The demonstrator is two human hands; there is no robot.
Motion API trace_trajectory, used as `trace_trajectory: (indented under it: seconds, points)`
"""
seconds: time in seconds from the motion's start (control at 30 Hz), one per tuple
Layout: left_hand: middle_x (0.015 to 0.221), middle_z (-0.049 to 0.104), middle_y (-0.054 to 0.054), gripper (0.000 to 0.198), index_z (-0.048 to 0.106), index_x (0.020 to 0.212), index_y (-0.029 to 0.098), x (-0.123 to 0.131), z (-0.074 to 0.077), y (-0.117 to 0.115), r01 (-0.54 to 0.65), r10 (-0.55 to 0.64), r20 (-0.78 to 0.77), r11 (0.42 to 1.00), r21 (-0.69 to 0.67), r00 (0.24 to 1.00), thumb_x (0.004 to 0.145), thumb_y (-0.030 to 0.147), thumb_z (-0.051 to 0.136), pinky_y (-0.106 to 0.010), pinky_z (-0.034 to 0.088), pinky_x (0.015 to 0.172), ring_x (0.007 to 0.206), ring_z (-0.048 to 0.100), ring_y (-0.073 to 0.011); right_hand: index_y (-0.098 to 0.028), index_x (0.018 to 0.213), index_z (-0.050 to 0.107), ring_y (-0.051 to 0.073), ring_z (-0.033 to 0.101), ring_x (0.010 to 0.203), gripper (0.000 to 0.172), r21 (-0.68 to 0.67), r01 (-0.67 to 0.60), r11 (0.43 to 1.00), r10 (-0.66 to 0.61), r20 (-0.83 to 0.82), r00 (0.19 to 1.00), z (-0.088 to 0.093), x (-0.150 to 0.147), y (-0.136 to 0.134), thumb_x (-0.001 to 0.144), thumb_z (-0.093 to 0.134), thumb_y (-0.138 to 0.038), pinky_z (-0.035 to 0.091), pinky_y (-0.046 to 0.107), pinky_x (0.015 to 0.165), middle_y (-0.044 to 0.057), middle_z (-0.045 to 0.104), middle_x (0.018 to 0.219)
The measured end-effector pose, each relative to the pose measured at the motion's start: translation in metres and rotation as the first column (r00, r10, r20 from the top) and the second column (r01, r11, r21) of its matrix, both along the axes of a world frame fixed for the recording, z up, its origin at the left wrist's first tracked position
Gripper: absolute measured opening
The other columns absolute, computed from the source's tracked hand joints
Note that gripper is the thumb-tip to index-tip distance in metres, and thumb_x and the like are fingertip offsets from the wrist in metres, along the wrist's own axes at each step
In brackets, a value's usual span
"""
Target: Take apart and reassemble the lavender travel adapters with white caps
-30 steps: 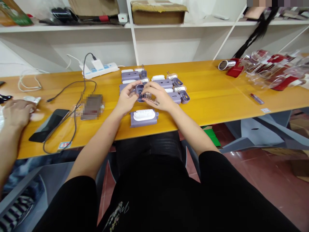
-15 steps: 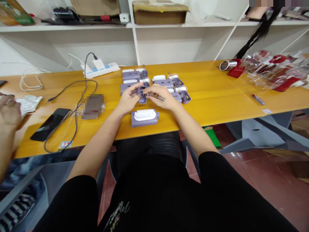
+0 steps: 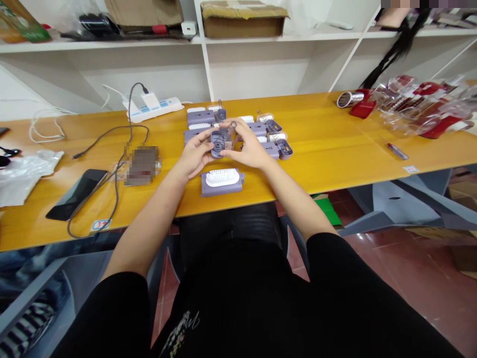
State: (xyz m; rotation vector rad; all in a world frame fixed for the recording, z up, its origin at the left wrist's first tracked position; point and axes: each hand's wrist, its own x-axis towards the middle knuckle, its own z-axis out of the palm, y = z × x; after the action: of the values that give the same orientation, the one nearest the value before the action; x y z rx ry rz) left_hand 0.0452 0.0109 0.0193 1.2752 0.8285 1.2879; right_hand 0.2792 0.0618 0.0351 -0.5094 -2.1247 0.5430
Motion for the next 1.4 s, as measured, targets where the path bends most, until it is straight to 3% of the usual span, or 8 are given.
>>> trace_trajectory:
  seconds: [0.1, 0.3, 0.5, 0.63, 0.73, 0.83, 1.13, 1.4]
  points:
    - [0.15, 0.081, -0.014, 0.06, 0.074, 0.147, 0.027, 0.0, 0.002, -0.003, 0.069, -0.07, 0.033, 0.998, 0.01, 0.997, 0.091, 0.041, 0.092, -0.047, 0.076, 0.098, 0.134, 0.083, -0.0375, -0.026, 0.17, 0.056, 0.044, 0.056, 0.161, 0.099, 0.006, -0.049, 0.999, 0.049, 0.046, 0.998, -0.004, 0.001, 0.002, 0.089, 0.092, -0.071, 0.047, 0.071, 0.134, 0.022, 0.059, 0.174]
    - [0.159, 0.075, -0.014, 0.071, 0.065, 0.16, 0.035, 0.002, 0.0, -0.003, 0.054, -0.055, 0.024, 0.998, 0.024, 0.998, 0.097, 0.053, 0.091, -0.051, 0.075, 0.103, 0.137, 0.081, -0.0381, -0.026, 0.178, 0.05, 0.043, 0.051, 0.168, 0.099, -0.043, -0.086, 0.995, 0.087, 0.039, 0.995, -0.012, -0.003, 0.001, 0.096, 0.087, -0.069, 0.044, 0.069, 0.138, 0.021, 0.052, 0.183]
    - [0.175, 0.06, -0.014, 0.079, 0.065, 0.163, 0.038, -0.026, 0.013, -0.009, -0.015, 0.038, -0.206, 0.994, 0.11, 0.978, 0.093, 0.06, 0.094, -0.055, 0.069, 0.114, 0.137, 0.078, -0.0356, -0.032, 0.176, 0.054, 0.044, 0.051, 0.169, 0.104, -0.114, -0.08, 0.99, 0.085, 0.039, 0.996, 0.018, 0.028, 0.008, 0.09, 0.087, -0.08, 0.047, 0.068, 0.137, 0.015, 0.053, 0.184]
    - [0.175, 0.062, -0.016, 0.089, 0.068, 0.165, 0.034, -0.043, 0.02, -0.051, 0.094, 0.004, -0.536, 0.983, 0.156, 0.844, 0.087, 0.06, 0.1, -0.061, 0.06, 0.126, 0.152, 0.068, -0.0443, -0.03, 0.169, 0.06, 0.043, 0.061, 0.158, 0.103, -0.129, -0.066, 0.989, 0.076, 0.075, 0.994, 0.041, 0.08, 0.002, 0.082, 0.097, -0.073, 0.05, 0.067, 0.135, 0.016, 0.063, 0.171]
    - [0.177, 0.06, -0.014, 0.107, 0.066, 0.167, 0.034, -0.042, 0.009, -0.083, 0.141, 0.005, -0.769, 0.982, 0.123, 0.639, 0.072, 0.06, 0.109, -0.066, 0.048, 0.137, 0.161, 0.059, -0.0489, -0.028, 0.162, 0.067, 0.04, 0.071, 0.144, 0.091, -0.194, -0.011, 0.981, 0.046, 0.175, 0.983, 0.051, 0.121, -0.02, 0.084, 0.099, -0.061, 0.061, 0.063, 0.125, 0.015, 0.07, 0.162]
    - [0.166, 0.069, -0.012, 0.094, 0.067, 0.163, 0.036, -0.039, -0.008, -0.1, 0.149, 0.056, -0.83, 0.975, 0.165, 0.556, 0.08, 0.057, 0.103, -0.067, 0.048, 0.137, 0.159, 0.06, -0.0473, -0.03, 0.155, 0.075, 0.037, 0.078, 0.131, 0.079, -0.254, 0.06, 0.965, 0.01, 0.267, 0.964, 0.057, 0.151, -0.045, 0.084, 0.099, -0.053, 0.068, 0.059, 0.116, 0.012, 0.078, 0.151]
    - [0.167, 0.063, -0.013, 0.084, 0.056, 0.165, 0.032, -0.056, -0.025, -0.11, 0.049, 0.143, -0.769, 0.974, 0.22, 0.623, 0.09, 0.048, 0.092, -0.065, 0.046, 0.139, 0.158, 0.061, -0.0437, -0.031, 0.149, 0.083, 0.036, 0.084, 0.111, 0.079, -0.29, 0.195, 0.937, -0.021, 0.509, 0.861, 0.049, 0.17, -0.058, 0.074, 0.102, -0.045, 0.07, 0.059, 0.112, 0.007, 0.088, 0.13]
    - [0.17, 0.058, -0.016, 0.083, 0.049, 0.169, 0.027, -0.054, -0.028, -0.113, 0.079, 0.143, -0.787, 0.968, 0.236, 0.6, 0.098, 0.047, 0.086, -0.064, 0.045, 0.14, 0.16, 0.058, -0.0405, -0.031, 0.158, 0.077, 0.036, 0.079, 0.131, 0.081, -0.31, 0.01, 0.951, 0.158, 0.513, 0.844, 0.046, 0.145, -0.057, 0.08, 0.097, -0.042, 0.062, 0.057, 0.124, 0.007, 0.083, 0.149]
